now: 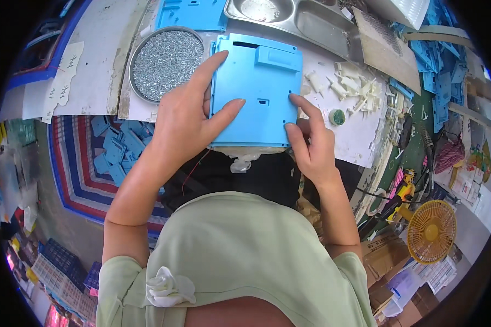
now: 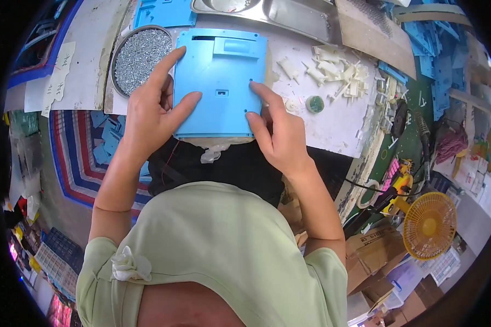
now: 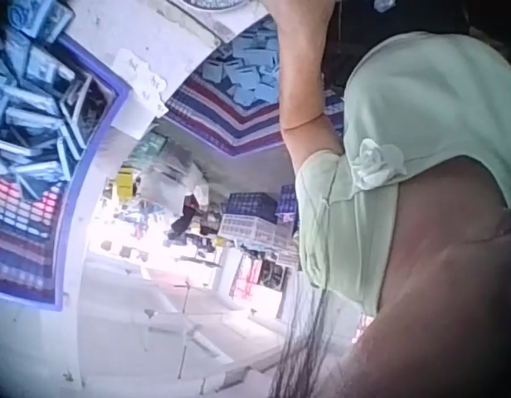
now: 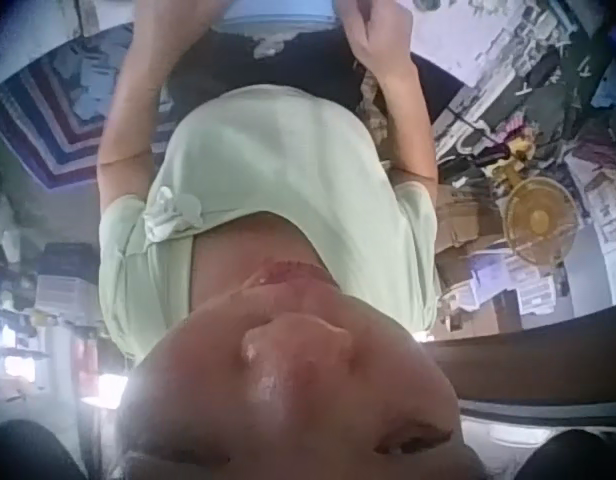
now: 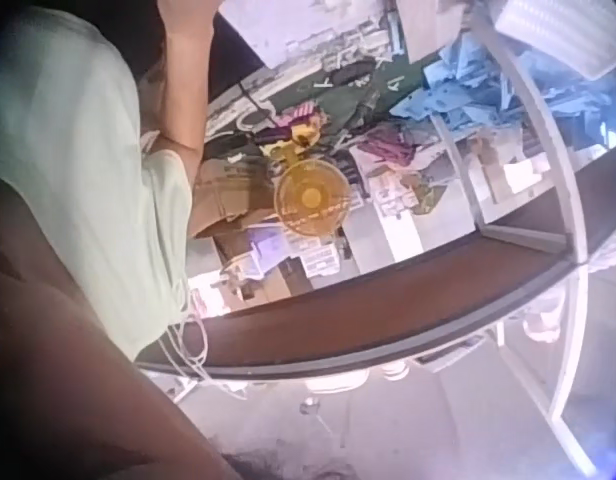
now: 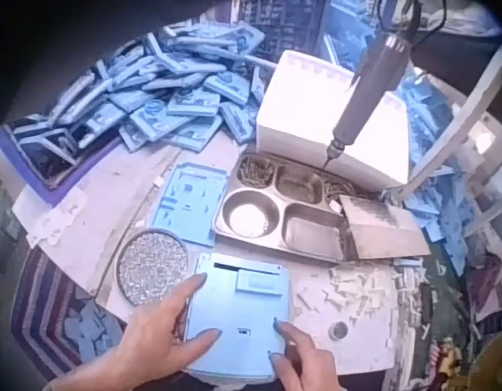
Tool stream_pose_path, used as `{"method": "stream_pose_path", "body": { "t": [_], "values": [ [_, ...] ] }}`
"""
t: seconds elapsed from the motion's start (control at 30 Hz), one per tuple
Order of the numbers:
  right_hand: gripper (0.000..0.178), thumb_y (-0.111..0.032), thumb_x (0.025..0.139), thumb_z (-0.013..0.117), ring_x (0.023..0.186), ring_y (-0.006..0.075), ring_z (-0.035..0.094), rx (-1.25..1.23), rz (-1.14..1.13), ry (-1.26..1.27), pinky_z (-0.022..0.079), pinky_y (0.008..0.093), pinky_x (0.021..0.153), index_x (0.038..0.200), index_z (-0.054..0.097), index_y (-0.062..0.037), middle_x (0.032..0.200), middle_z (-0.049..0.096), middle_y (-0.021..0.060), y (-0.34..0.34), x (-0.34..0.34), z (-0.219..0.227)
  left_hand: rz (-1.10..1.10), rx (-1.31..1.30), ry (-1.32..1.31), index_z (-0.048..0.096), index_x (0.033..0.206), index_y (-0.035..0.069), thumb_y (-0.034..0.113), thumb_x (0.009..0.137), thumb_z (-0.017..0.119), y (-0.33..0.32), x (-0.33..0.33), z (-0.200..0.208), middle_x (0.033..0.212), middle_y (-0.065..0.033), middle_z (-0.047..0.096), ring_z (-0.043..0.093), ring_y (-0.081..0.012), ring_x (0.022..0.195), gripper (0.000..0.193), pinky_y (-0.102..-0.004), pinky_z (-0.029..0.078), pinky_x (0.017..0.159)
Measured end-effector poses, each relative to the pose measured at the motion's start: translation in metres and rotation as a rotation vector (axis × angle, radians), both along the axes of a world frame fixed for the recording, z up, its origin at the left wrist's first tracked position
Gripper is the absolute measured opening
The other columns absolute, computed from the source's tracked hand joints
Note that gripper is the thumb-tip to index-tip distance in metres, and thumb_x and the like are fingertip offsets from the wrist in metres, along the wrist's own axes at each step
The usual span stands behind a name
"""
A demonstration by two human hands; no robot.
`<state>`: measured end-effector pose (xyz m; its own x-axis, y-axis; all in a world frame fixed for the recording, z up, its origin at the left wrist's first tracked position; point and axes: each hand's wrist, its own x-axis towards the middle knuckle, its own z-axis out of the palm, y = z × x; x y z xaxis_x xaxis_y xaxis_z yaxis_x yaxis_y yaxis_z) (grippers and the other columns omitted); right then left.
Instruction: Assembling a small blue electronic toy or device by soldering wires and installing a motor into the casing.
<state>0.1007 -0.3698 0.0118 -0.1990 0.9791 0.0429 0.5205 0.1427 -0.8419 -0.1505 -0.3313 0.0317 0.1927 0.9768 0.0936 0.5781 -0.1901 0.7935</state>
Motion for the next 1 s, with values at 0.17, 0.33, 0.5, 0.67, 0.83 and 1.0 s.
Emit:
{"method": "stream_pose_path", "body": {
  "t": [0.17,0.33,0.5,0.67,0.83,1.0],
  "values": [
    [0.053,-0.012,0.095,0.067,0.053,0.0209,0.055,-0.075,0.01,-0.068,0.044,0.031,0.056,0.145,0.05,-0.0052,0.063,0.057,0.0091,0.004,-0.005,0.011,0.095,0.013,0.03,0.051,0.146,0.002,0.015,0.084,0.08,-0.014,-0.001,-0.005,0.065,0.0006,0.042,0.039,-0.0089,0.057,0.069,-0.0249,0.035,0.053],
    [0.06,-0.017,0.095,0.07,0.056,0.031,0.064,0.088,0.053,-0.222,0.048,0.0378,0.055,0.149,0.047,-0.0047,0.065,0.064,0.0149,0.002,-0.007,0.014,0.144,0.107,0.041,0.059,0.137,-0.002,0.012,0.085,0.079,-0.03,-0.002,-0.02,0.07,-0.001,0.046,0.04,-0.0096,0.058,0.058,-0.0255,0.037,0.054],
    [0.057,-0.028,0.096,0.068,0.053,0.0349,0.064,0.025,0.189,-0.605,0.05,0.0428,0.054,0.145,0.052,-0.0036,0.058,0.062,0.014,0.014,-0.009,0.038,0.137,0.114,0.007,0.061,0.135,-0.004,0.011,0.087,0.077,-0.031,-0.005,-0.028,0.068,-0.0025,0.041,0.039,-0.0115,0.057,0.053,-0.0266,0.038,0.056],
    [0.054,-0.032,0.094,0.068,0.053,0.0339,0.065,0.022,0.267,-0.645,0.051,0.0433,0.054,0.138,0.059,-0.0015,0.057,0.063,0.0137,0.03,-0.007,0.056,0.087,-0.119,-0.006,0.059,0.14,-0.001,0.013,0.089,0.076,-0.028,-0.016,-0.015,0.063,-0.0013,0.033,0.036,-0.0101,0.059,0.055,-0.0262,0.037,0.057],
    [0.068,-0.04,0.088,0.074,0.052,0.0317,0.065,0.03,0.306,-0.738,0.051,0.0413,0.053,0.135,0.058,0.0063,0.056,0.062,0.0128,0.026,-0.017,0.062,-0.012,-0.344,-0.219,0.049,0.151,0.004,0.014,0.086,0.077,-0.016,-0.032,-0.023,0.069,-0.0013,0.038,0.038,-0.0123,0.062,0.071,-0.0285,0.037,0.057],
    [0.083,-0.044,0.079,0.083,0.048,0.0281,0.062,-0.004,0.367,-0.747,0.049,0.038,0.05,0.137,0.055,0.0086,0.053,0.058,0.0103,0.034,-0.012,0.065,-0.335,-0.287,-0.24,0.024,0.163,0.007,0.003,0.078,0.073,-0.014,-0.054,-0.022,0.079,-0.0001,0.039,0.038,-0.0118,0.07,0.099,-0.0267,0.037,0.062]
  ]
}}
